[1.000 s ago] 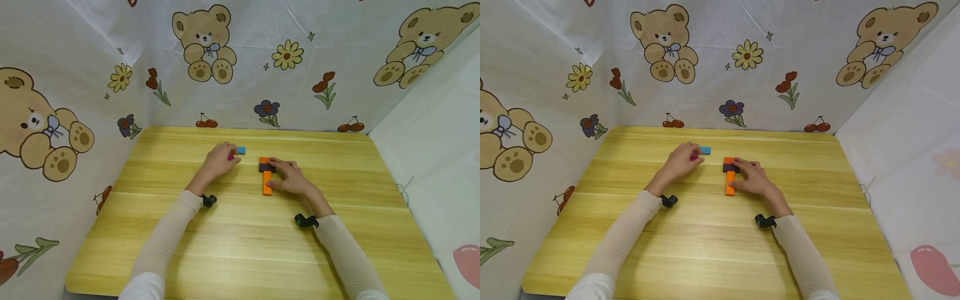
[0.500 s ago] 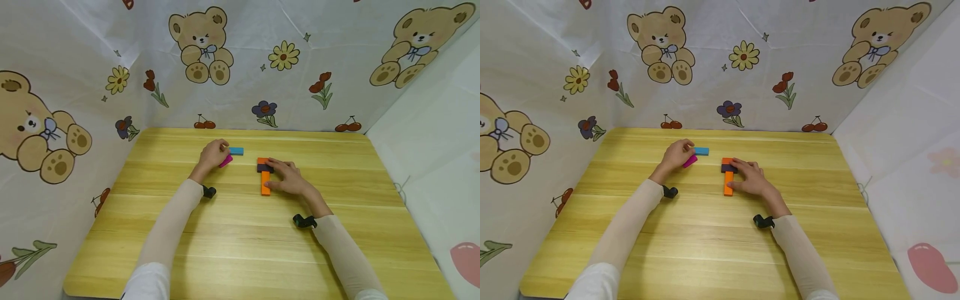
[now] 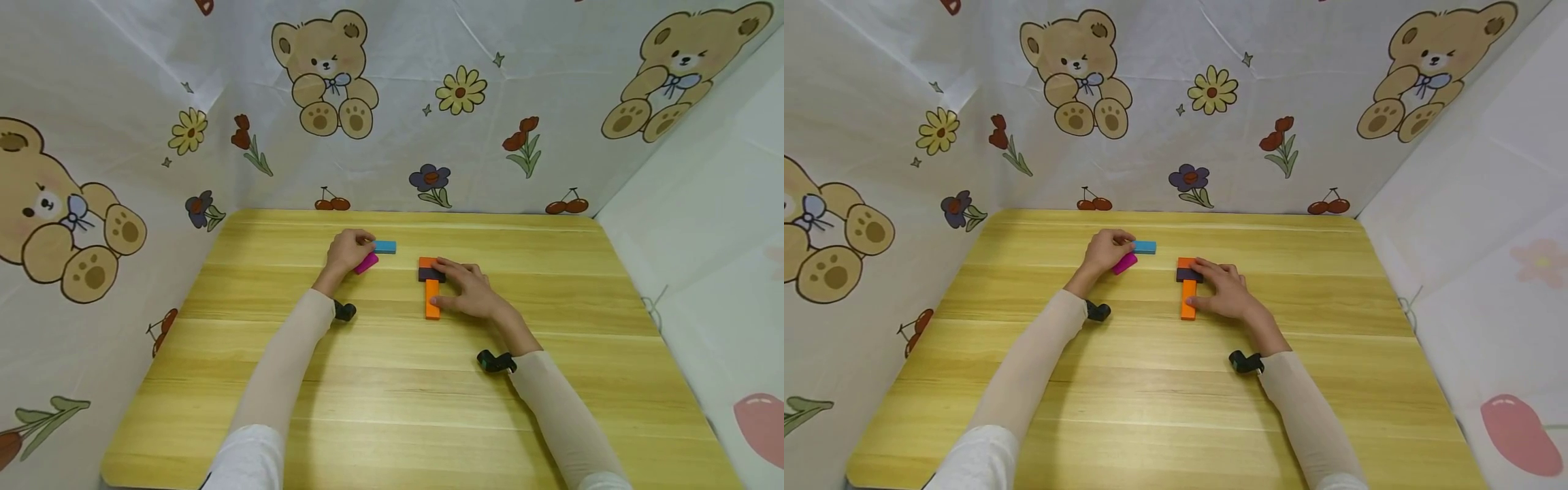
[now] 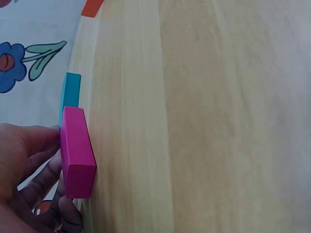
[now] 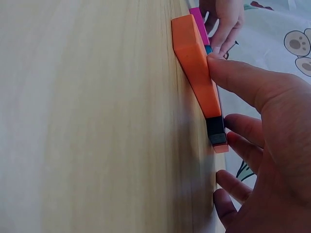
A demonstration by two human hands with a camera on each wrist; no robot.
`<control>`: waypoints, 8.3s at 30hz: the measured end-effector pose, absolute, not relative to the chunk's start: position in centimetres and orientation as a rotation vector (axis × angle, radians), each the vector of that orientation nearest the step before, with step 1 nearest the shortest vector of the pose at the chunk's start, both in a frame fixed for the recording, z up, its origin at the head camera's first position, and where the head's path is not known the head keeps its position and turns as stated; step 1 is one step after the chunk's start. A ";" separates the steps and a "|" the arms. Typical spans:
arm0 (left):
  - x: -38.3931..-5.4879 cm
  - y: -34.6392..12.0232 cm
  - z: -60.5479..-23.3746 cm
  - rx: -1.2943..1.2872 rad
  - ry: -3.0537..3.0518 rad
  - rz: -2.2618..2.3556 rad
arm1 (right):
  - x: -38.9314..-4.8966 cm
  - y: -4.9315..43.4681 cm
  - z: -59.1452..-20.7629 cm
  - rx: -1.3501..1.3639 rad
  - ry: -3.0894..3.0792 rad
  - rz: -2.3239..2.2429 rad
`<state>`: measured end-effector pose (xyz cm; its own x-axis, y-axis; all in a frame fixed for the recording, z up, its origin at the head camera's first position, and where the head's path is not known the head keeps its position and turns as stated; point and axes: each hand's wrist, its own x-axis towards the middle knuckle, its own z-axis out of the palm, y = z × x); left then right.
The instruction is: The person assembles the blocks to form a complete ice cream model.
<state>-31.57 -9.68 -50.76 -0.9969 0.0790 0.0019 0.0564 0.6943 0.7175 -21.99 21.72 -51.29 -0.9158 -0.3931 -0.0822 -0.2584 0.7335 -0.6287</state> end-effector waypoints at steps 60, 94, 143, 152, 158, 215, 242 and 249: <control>-32.7 -5.2 -50.3 0.232 2.890 1.024 | -21.8 21.7 -51.4 -0.524 2.728 -0.963; -32.9 0.3 -50.1 0.267 2.873 0.965 | -21.9 22.0 -51.5 -0.498 2.727 -0.960; -32.4 -0.7 -50.1 0.497 2.685 0.965 | -21.7 21.8 -51.5 -0.494 2.698 -0.974; -32.4 -0.8 -49.8 0.559 2.688 0.926 | -21.8 22.0 -51.6 -0.504 2.701 -0.960; -31.9 -1.2 -49.7 0.608 2.683 0.952 | -21.7 21.8 -51.4 -0.498 2.695 -0.971; -28.2 -14.5 -50.6 0.375 2.793 1.056 | -23.6 22.3 -51.4 -0.646 2.728 -0.978; -30.1 -13.0 -51.3 0.309 2.856 1.071 | -23.4 22.2 -51.6 -0.618 2.734 -0.993; -30.6 -12.5 -51.1 0.304 2.857 1.051 | -23.5 22.2 -51.8 -0.629 2.743 -0.980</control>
